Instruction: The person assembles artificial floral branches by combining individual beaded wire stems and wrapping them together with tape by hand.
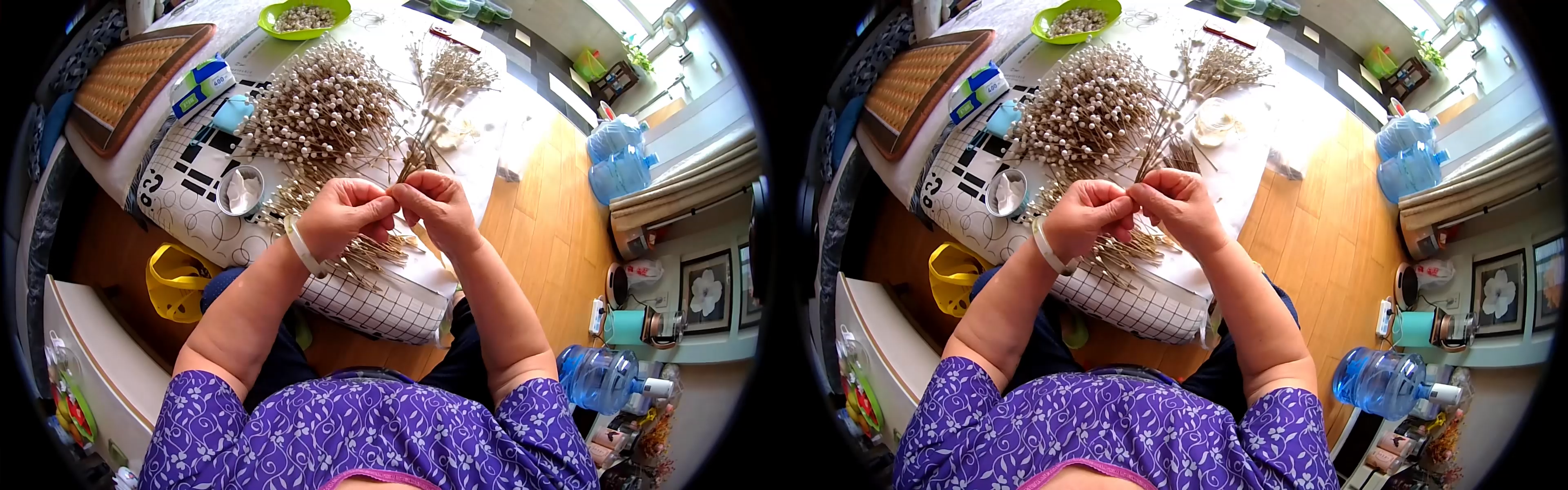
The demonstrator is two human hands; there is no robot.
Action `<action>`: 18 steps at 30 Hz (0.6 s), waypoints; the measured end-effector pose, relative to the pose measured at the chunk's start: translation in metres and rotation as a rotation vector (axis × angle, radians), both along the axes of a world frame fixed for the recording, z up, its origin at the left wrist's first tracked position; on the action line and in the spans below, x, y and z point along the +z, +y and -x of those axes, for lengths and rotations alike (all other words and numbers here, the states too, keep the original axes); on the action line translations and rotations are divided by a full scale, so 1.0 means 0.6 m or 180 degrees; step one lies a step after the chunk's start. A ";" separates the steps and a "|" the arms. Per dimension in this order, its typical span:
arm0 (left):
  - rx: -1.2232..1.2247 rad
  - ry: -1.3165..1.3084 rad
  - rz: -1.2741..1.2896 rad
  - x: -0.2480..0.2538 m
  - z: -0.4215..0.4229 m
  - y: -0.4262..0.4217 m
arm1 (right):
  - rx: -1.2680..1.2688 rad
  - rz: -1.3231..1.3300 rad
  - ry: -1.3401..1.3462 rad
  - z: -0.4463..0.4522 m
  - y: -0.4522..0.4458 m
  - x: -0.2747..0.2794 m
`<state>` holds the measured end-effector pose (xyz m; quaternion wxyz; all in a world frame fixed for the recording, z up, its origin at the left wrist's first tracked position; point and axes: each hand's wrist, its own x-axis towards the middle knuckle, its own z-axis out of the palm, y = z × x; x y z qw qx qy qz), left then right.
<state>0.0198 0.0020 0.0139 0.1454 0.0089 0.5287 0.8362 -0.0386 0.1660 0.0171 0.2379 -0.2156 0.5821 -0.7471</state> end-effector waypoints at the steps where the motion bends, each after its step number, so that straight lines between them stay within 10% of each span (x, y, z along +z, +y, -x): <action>1: 0.0003 0.0003 0.0003 0.000 0.001 -0.001 | 0.0070 -0.0056 -0.0072 0.002 0.003 0.001; 18: 0.0058 0.0398 0.0488 -0.020 0.004 0.010 | -0.0089 -0.0441 0.0402 0.007 0.009 -0.001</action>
